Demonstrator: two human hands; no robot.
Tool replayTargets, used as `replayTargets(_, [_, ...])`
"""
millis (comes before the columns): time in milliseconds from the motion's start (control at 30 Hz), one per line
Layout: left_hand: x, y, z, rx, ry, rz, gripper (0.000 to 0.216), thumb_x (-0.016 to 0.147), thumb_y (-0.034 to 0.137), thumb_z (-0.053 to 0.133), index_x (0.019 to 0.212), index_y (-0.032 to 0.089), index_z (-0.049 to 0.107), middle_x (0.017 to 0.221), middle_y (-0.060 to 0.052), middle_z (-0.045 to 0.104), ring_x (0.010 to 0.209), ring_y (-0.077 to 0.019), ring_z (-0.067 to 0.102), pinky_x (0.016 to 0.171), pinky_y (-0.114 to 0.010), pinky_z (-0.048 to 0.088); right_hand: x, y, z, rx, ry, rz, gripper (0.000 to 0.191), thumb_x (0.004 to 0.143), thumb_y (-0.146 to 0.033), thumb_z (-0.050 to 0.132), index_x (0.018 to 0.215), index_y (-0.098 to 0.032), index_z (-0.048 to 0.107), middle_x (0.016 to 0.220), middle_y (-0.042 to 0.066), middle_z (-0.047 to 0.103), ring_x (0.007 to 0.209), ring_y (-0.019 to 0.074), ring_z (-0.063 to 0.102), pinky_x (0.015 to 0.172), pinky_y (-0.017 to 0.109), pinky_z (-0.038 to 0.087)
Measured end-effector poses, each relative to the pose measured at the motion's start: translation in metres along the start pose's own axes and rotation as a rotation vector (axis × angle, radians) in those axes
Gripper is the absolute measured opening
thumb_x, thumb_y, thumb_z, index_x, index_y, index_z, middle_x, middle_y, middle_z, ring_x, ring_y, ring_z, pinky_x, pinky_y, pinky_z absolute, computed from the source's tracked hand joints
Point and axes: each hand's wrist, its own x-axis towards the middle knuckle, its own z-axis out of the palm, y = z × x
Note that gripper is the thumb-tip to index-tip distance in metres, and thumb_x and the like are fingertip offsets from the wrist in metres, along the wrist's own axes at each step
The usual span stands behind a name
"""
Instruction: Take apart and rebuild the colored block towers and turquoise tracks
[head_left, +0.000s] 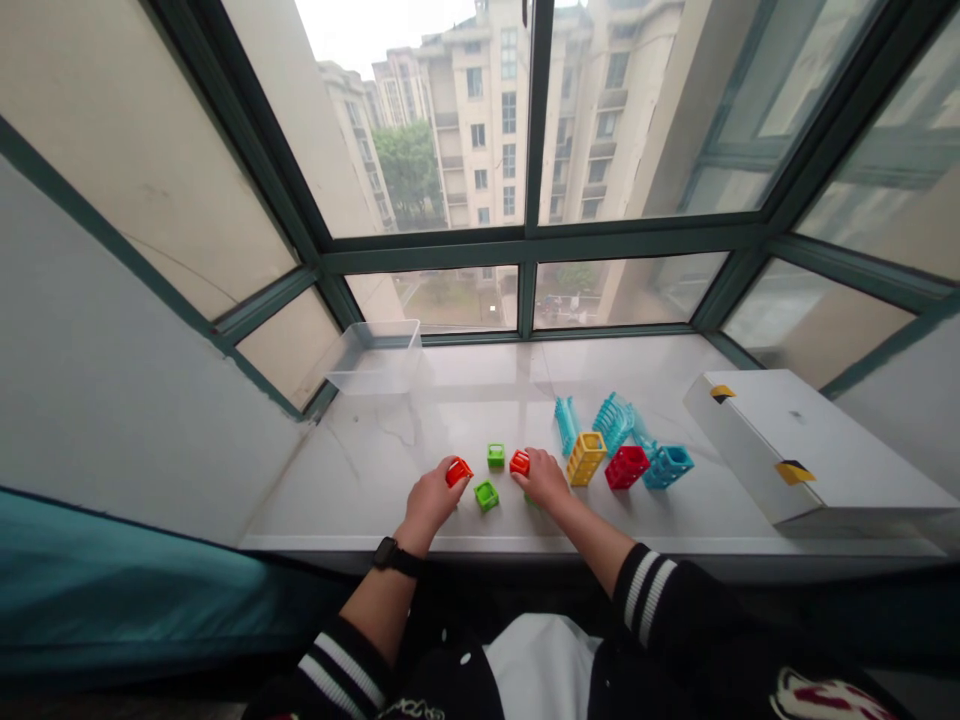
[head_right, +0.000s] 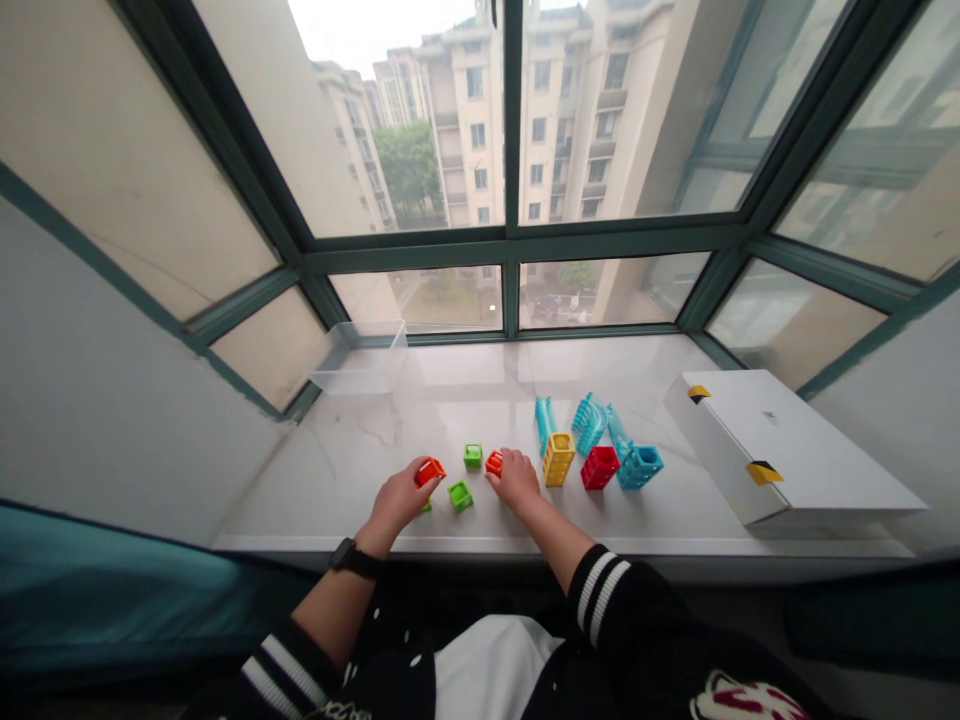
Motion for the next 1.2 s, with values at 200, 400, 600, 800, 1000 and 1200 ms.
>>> replayTargets(200, [0.049,0.011,0.002,0.225,-0.102,0.026,0.052,0.098,0.056,0.054,0.143,0.031,0.06,0.121,-0.012,0.078,0.108,-0.0314,0.073,0.081,-0.036,0.052,-0.056,0.002,-0.04,0.429,0.111,-0.348,0.046,0.095,-0.026,0.065,0.14,-0.024,0.057,0.134,0.012,0.067,0.125,0.0268,0.065,0.111,0.046,0.051])
replayTargets(400, [0.093,0.026,0.013,0.3,-0.204,0.083,0.039,0.091,0.044,0.063,0.123,0.025,0.072,0.121,-0.016,0.077,0.112,-0.0348,0.072,0.084,-0.038,0.054,-0.109,0.022,-0.101,0.529,0.251,-0.277,0.04,0.098,-0.03,0.061,0.139,-0.027,0.059,0.118,0.007,0.076,0.112,0.0247,0.072,0.104,0.044,0.056])
replayTargets(600, [0.099,0.023,0.017,0.307,-0.224,0.097,0.063,0.091,0.048,0.064,0.148,0.023,0.055,0.127,-0.018,0.074,0.116,-0.0351,0.071,0.086,-0.039,0.054,-0.105,0.047,-0.141,0.39,0.498,-0.231,0.036,0.099,-0.032,0.058,0.134,-0.026,0.061,0.119,0.009,0.075,0.115,0.0278,0.069,0.105,0.047,0.054])
replayTargets(800, [0.044,0.024,0.015,0.171,-0.031,0.209,0.064,0.1,0.049,0.057,0.156,0.021,0.044,0.137,-0.015,0.069,0.12,-0.0289,0.068,0.095,-0.036,0.052,-0.069,0.069,-0.152,0.058,0.513,-0.203,0.047,0.097,-0.033,0.059,0.143,-0.02,0.057,0.138,0.017,0.065,0.132,0.0369,0.056,0.119,0.059,0.038])
replayTargets(1000, [-0.04,0.014,0.066,-0.06,0.071,0.604,0.031,0.097,0.03,0.066,0.128,0.026,0.068,0.115,-0.008,0.073,0.109,-0.0265,0.068,0.098,-0.04,0.055,-0.031,0.088,-0.138,-0.14,0.268,-0.216,0.065,0.089,-0.028,0.066,0.152,-0.02,0.05,0.149,0.018,0.059,0.141,0.0381,0.05,0.119,0.057,0.04])
replayTargets(1200, [-0.061,0.004,0.11,-0.017,0.084,0.672,0.026,0.094,0.02,0.066,0.121,0.023,0.07,0.108,-0.009,0.072,0.103,-0.028,0.066,0.095,-0.043,0.055,-0.018,0.085,-0.131,-0.195,0.142,-0.177,0.06,0.09,-0.016,0.063,0.149,-0.021,0.056,0.145,0.017,0.062,0.131,0.0359,0.058,0.112,0.051,0.046])
